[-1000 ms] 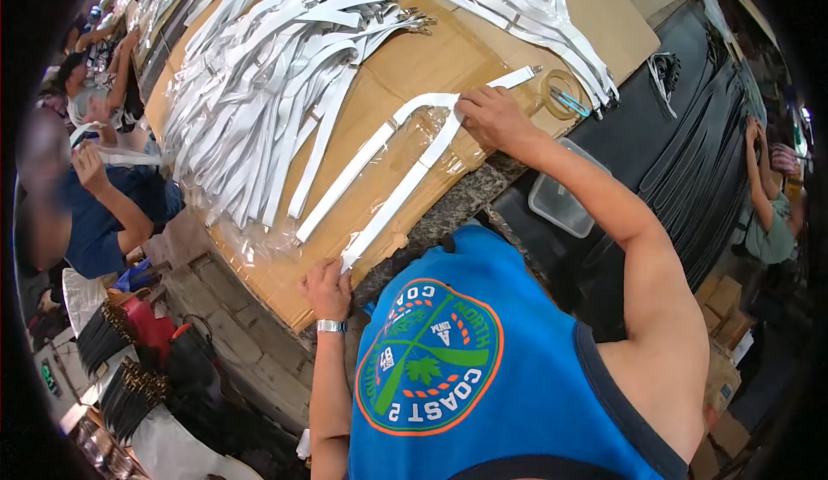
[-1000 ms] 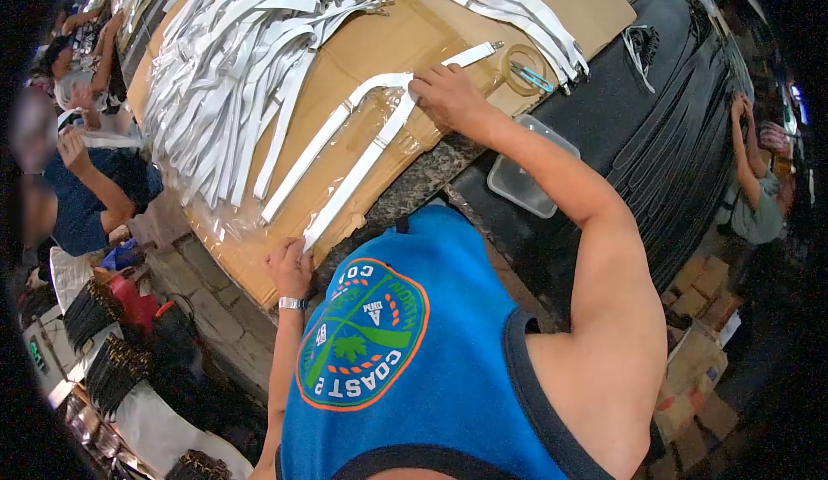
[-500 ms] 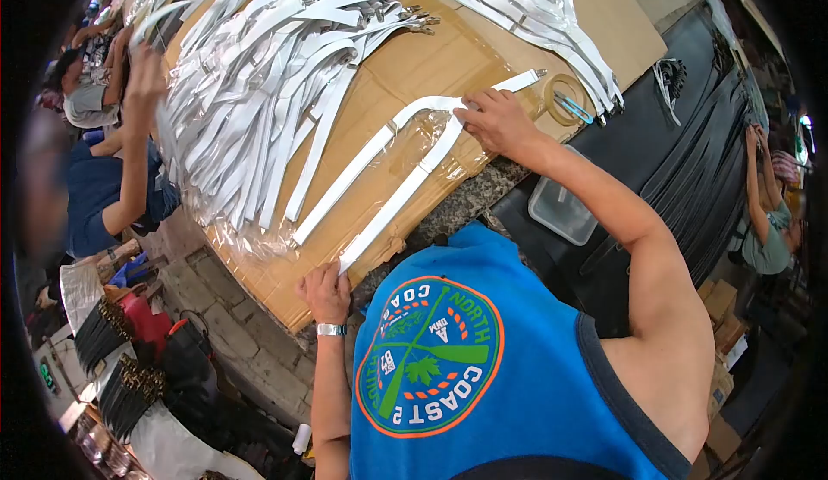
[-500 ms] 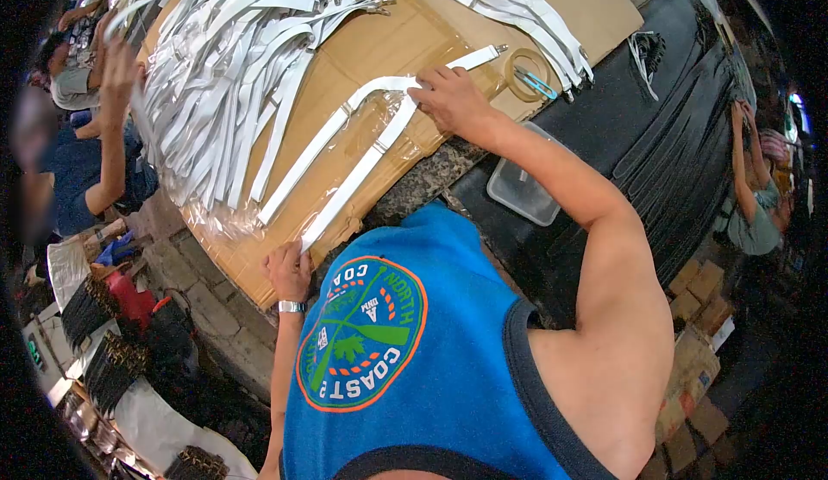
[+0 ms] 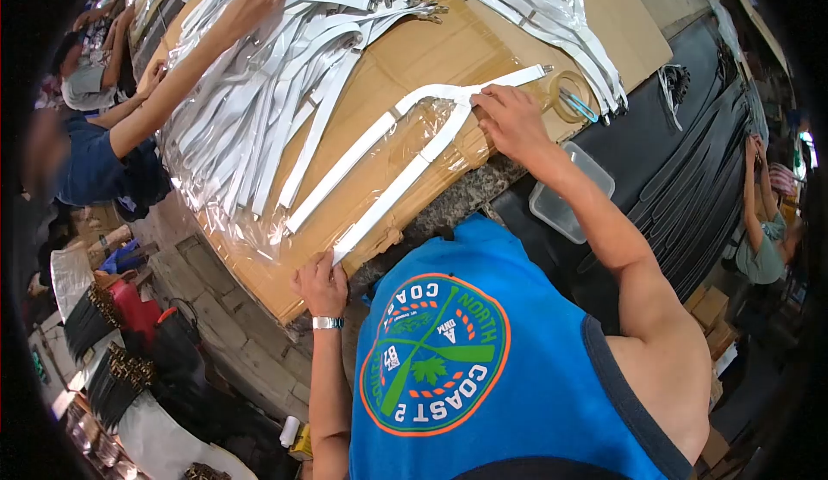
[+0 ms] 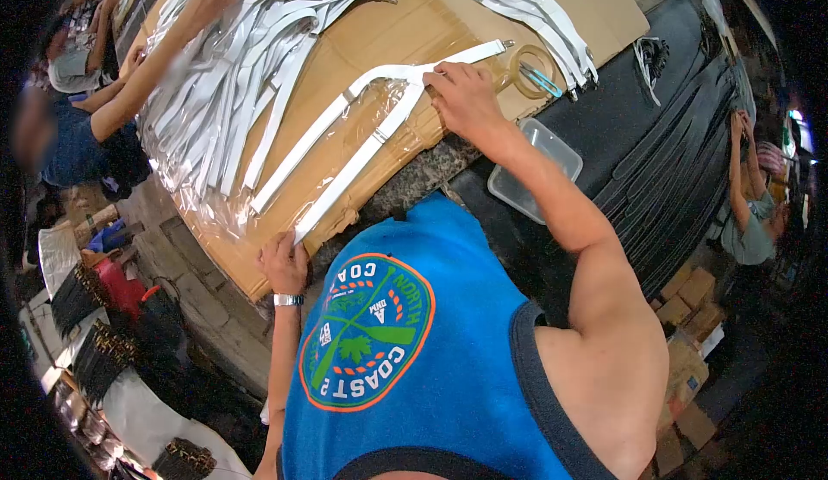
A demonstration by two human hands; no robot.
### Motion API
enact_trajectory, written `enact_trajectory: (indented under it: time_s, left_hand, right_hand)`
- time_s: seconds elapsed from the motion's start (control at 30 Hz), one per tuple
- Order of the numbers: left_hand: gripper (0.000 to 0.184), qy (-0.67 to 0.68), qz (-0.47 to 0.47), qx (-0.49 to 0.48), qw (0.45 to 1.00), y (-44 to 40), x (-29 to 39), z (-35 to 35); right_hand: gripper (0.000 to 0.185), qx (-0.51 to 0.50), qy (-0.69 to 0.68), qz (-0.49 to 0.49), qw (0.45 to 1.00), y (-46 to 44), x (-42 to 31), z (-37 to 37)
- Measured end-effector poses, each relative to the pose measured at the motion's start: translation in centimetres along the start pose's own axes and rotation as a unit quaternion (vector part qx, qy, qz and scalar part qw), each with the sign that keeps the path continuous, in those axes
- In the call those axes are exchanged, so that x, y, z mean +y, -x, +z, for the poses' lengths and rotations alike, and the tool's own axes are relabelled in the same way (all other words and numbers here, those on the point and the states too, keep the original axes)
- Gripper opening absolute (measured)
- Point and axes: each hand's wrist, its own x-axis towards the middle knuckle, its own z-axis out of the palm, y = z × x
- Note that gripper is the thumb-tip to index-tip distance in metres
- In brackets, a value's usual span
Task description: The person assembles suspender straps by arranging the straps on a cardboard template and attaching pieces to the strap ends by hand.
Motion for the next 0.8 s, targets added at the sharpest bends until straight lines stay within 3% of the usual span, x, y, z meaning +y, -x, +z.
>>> enact_trajectory:
  time_s: [0.33, 0.4, 0.63, 0.8]
  left_hand:
    - [0.054, 0.026, -0.067, 0.006, 0.997, 1.1, 0.7, -0.1]
    - [0.058, 0.045, -0.085, -0.006, 0.995, 1.1, 0.8, -0.5]
    - [0.053, 0.071, -0.162, 0.127, 0.976, -1.0, -3.0, -1.6]
    - [0.055, 0.07, -0.342, 0.117, 0.93, -2.0, -5.5, -1.4]
  right_hand:
    - [0.04, 0.015, -0.001, 0.05, 0.999, -1.6, -0.4, -0.8]
    - [0.04, 0.023, 0.002, 0.028, 0.999, -1.8, -1.4, -1.1]
    - [0.038, -0.017, -0.111, -0.05, 0.992, -2.2, -7.4, 0.4]
    - [0.046, -0.043, -0.18, -0.156, 0.97, -4.3, -13.1, 3.8]
